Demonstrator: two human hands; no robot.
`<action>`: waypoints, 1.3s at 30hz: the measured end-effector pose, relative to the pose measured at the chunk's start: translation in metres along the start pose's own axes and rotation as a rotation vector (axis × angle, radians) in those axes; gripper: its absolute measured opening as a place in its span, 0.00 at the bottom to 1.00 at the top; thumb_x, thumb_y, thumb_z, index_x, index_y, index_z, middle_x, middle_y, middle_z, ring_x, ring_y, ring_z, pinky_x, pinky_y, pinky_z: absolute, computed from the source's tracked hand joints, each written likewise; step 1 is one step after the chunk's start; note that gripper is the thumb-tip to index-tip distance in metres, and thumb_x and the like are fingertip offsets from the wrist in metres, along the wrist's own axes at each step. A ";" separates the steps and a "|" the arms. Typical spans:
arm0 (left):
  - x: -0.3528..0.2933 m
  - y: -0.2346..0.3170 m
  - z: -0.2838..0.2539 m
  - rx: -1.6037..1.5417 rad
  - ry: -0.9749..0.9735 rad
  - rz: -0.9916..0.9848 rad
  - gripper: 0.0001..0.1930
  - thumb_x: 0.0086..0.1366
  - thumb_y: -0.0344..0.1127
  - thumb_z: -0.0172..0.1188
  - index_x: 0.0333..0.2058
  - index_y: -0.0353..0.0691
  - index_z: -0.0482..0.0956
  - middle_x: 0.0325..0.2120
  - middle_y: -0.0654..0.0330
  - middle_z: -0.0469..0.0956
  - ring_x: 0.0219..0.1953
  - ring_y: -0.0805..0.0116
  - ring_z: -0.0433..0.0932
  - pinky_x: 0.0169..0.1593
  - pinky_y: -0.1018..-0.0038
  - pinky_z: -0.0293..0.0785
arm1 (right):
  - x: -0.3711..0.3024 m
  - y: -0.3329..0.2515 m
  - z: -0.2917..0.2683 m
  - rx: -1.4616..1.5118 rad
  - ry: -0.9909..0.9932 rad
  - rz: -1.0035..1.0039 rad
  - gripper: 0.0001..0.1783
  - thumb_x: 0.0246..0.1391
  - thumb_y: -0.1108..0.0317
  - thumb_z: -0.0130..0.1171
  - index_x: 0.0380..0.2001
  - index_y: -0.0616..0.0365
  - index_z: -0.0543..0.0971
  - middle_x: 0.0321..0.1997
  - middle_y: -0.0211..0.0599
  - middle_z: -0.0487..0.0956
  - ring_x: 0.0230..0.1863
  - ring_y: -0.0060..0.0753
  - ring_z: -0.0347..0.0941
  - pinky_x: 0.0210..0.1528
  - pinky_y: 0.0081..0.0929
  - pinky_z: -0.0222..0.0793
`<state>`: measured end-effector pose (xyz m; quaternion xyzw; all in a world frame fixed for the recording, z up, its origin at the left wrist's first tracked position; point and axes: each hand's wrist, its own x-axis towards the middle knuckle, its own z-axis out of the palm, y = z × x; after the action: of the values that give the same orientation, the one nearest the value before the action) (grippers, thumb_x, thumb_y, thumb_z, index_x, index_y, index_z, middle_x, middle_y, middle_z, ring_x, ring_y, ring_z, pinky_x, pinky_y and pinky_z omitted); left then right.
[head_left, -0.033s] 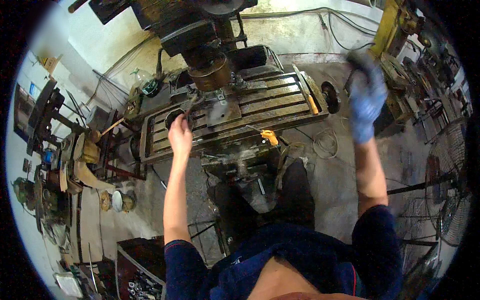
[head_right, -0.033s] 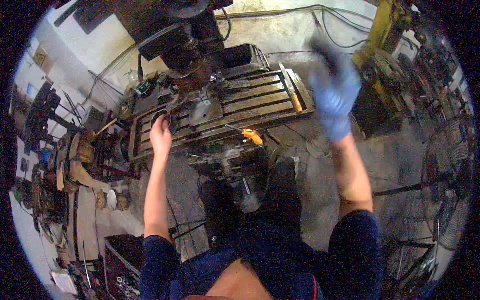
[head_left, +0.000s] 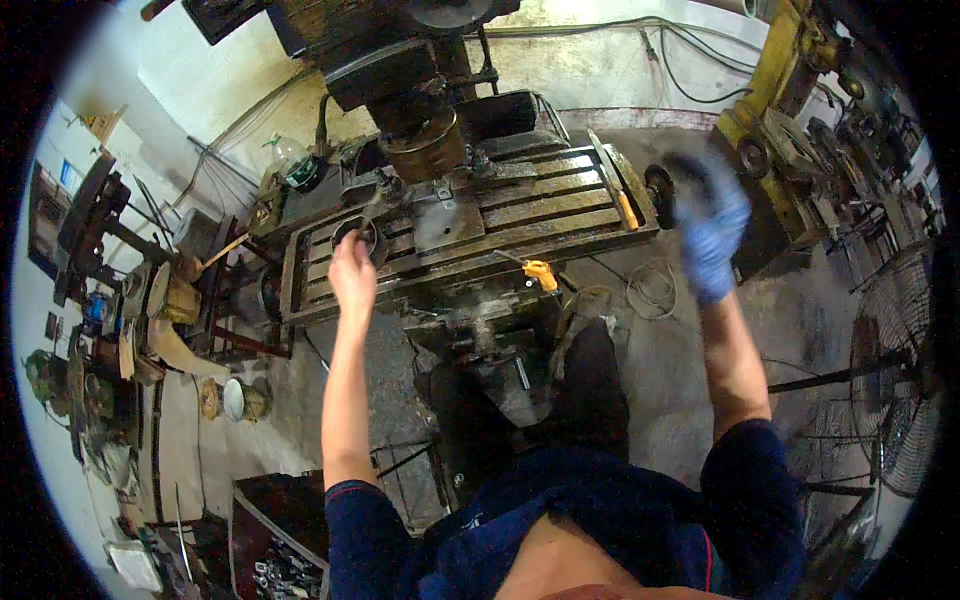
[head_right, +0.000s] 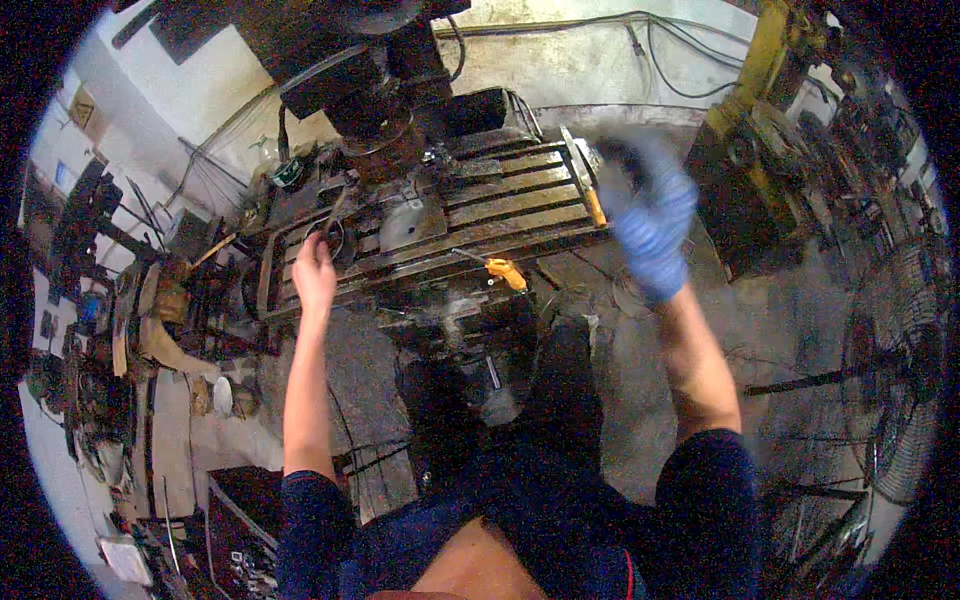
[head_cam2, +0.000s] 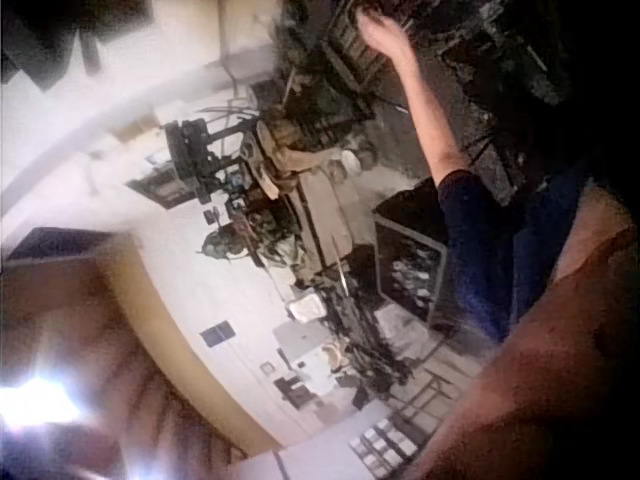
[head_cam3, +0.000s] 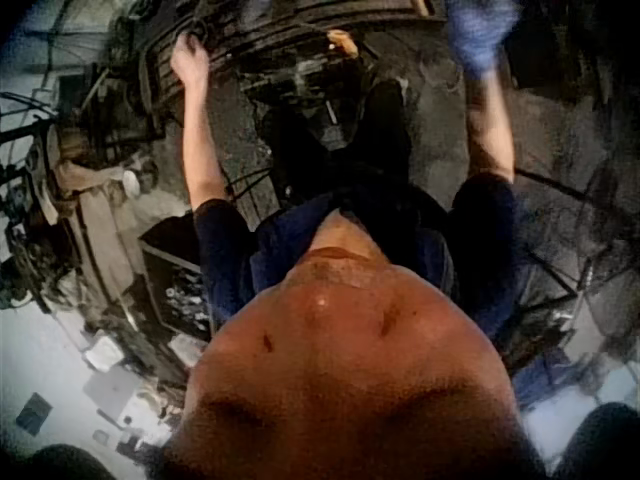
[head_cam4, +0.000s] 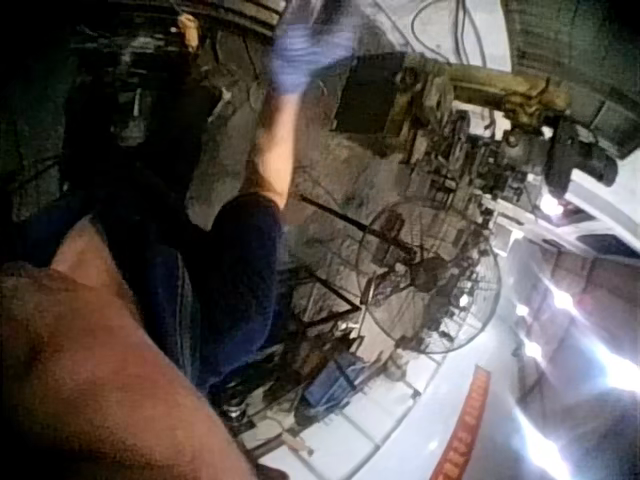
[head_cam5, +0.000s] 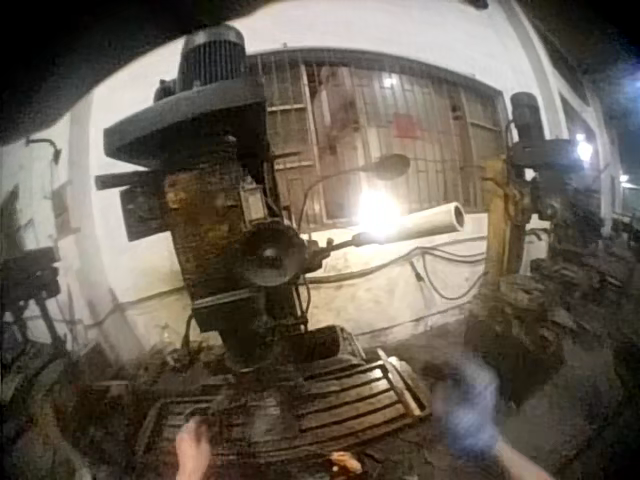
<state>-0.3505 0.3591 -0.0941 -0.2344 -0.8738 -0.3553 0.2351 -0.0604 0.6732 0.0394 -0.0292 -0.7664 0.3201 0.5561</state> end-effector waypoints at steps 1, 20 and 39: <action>0.002 -0.015 -0.005 0.026 0.052 0.002 0.13 0.60 0.33 0.48 0.42 0.36 0.73 0.35 0.47 0.75 0.38 0.48 0.74 0.41 0.62 0.69 | -0.027 0.004 0.010 0.046 -0.190 0.148 0.16 0.45 0.72 0.54 0.40 0.61 0.75 0.37 0.35 0.77 0.40 0.24 0.71 0.45 0.23 0.66; -0.011 -0.078 -0.012 0.287 -0.150 0.025 0.20 0.63 0.45 0.47 0.49 0.42 0.70 0.36 0.50 0.76 0.34 0.50 0.75 0.36 0.62 0.69 | -0.229 0.158 0.148 0.148 -0.799 0.952 0.36 0.34 0.41 0.62 0.37 0.64 0.75 0.39 0.45 0.77 0.40 0.40 0.72 0.42 0.34 0.66; -0.158 -0.082 -0.035 -0.795 -0.420 -0.330 0.17 0.60 0.33 0.49 0.47 0.32 0.69 0.36 0.46 0.73 0.31 0.59 0.72 0.37 0.65 0.71 | -0.143 0.019 0.074 -0.228 -1.134 0.297 0.20 0.33 0.50 0.58 0.20 0.58 0.77 0.22 0.49 0.76 0.26 0.51 0.72 0.28 0.41 0.68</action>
<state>-0.2666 0.2433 -0.2051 -0.2310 -0.7244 -0.6395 -0.1139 -0.0766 0.5976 -0.1027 -0.0202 -0.9609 0.2760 0.0027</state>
